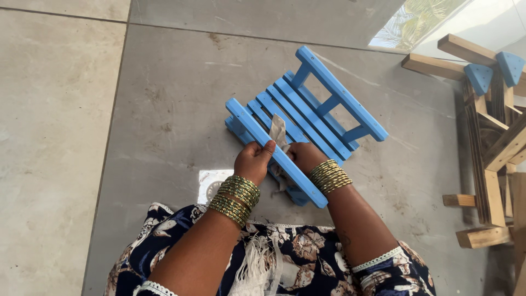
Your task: The person wipes a small blue wooden chair with a cloth, cleaning the legs, seat, and backrest. They then wipe a green wooden chair and return to the blue chair to continue wiping different parts.
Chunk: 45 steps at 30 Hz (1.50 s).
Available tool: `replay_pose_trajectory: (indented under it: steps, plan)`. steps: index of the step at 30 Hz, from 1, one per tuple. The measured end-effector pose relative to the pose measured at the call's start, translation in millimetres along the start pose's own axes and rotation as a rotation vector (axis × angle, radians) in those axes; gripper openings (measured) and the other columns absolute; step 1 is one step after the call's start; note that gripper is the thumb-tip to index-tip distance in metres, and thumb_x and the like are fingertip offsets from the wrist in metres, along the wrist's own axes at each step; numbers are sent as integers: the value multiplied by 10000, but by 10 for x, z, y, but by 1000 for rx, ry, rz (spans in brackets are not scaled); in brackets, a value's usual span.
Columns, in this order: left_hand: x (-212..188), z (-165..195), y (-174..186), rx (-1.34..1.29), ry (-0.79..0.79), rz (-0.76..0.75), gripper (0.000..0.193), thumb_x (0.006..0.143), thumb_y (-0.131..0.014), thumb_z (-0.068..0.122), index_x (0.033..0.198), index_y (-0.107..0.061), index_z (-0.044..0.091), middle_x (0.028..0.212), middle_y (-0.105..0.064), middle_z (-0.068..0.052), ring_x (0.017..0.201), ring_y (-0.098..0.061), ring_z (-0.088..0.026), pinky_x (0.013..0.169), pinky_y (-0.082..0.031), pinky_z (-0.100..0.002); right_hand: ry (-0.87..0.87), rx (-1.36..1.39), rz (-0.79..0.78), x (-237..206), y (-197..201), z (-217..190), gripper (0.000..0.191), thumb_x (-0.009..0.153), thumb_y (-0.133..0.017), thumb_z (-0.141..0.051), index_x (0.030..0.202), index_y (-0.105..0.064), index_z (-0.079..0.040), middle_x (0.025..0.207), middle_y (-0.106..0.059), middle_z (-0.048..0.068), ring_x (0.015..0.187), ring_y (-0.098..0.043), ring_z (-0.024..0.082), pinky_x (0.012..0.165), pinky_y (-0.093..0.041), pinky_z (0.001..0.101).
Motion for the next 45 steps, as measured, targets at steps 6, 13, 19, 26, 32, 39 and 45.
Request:
replay_pose_trajectory:
  steps: [6,13,19,26,32,39,45]
  plan:
    - [-44,-34,-6,52,-13,44,462,939,-696,493,910,-714,32,757,-682,-5,721,-609,-115,710,-518,-291,-195,-194,-96,-366,404,249,262,736,-808,-252,927,-684,-124,862,-712,113,830,-690,280,739,-548,412]
    - [-98,-73,49,9,-20,32,459,932,-697,506,913,-723,49,723,-625,1,671,-535,-116,640,-474,-301,291,755,-131,-194,23,345,210,895,-741,-74,1074,-632,-99,1013,-657,-6,958,-615,89,869,-532,284]
    - [-78,-84,-1,-90,-69,6,424,930,-704,465,981,-733,45,783,-675,21,727,-565,-75,681,-488,-270,272,760,-195,9,-231,268,202,916,-719,-54,1110,-665,-63,1006,-710,-6,928,-634,79,851,-548,293]
    - [-7,-146,-70,-174,-109,-39,423,945,-700,444,1013,-716,27,860,-713,11,802,-607,-75,759,-512,-260,363,233,-170,-223,52,273,243,916,-655,-103,1130,-757,-52,960,-782,63,870,-718,154,826,-578,347]
    - [-38,-80,-37,-167,-93,-79,437,947,-707,435,1078,-705,19,942,-732,-37,867,-644,-122,810,-529,-288,-107,463,148,-855,577,508,257,935,-572,-73,1128,-739,-47,946,-777,118,853,-732,192,803,-601,351]
    - [-164,-80,-146,-149,-137,-147,688,771,-847,316,1310,-543,15,1264,-695,-133,1182,-651,-244,1028,-509,-376,120,394,490,-1487,-135,-89,347,893,-679,-114,1223,-622,-23,1217,-583,107,935,-714,203,764,-606,340]
    - [-129,-118,-199,-84,-312,-43,681,814,-869,241,1331,-506,-14,1294,-657,-163,1220,-609,-259,1064,-455,-391,80,376,753,-1272,-123,150,249,1022,-618,-250,1100,-725,-40,983,-737,133,896,-728,243,793,-583,371]
Point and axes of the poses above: each hand's wrist, its own x-axis towards the middle knuckle, its own y-axis out of the back of the hand, z = x × y, the point moved 2 cm from there along x, towards the middle knuckle
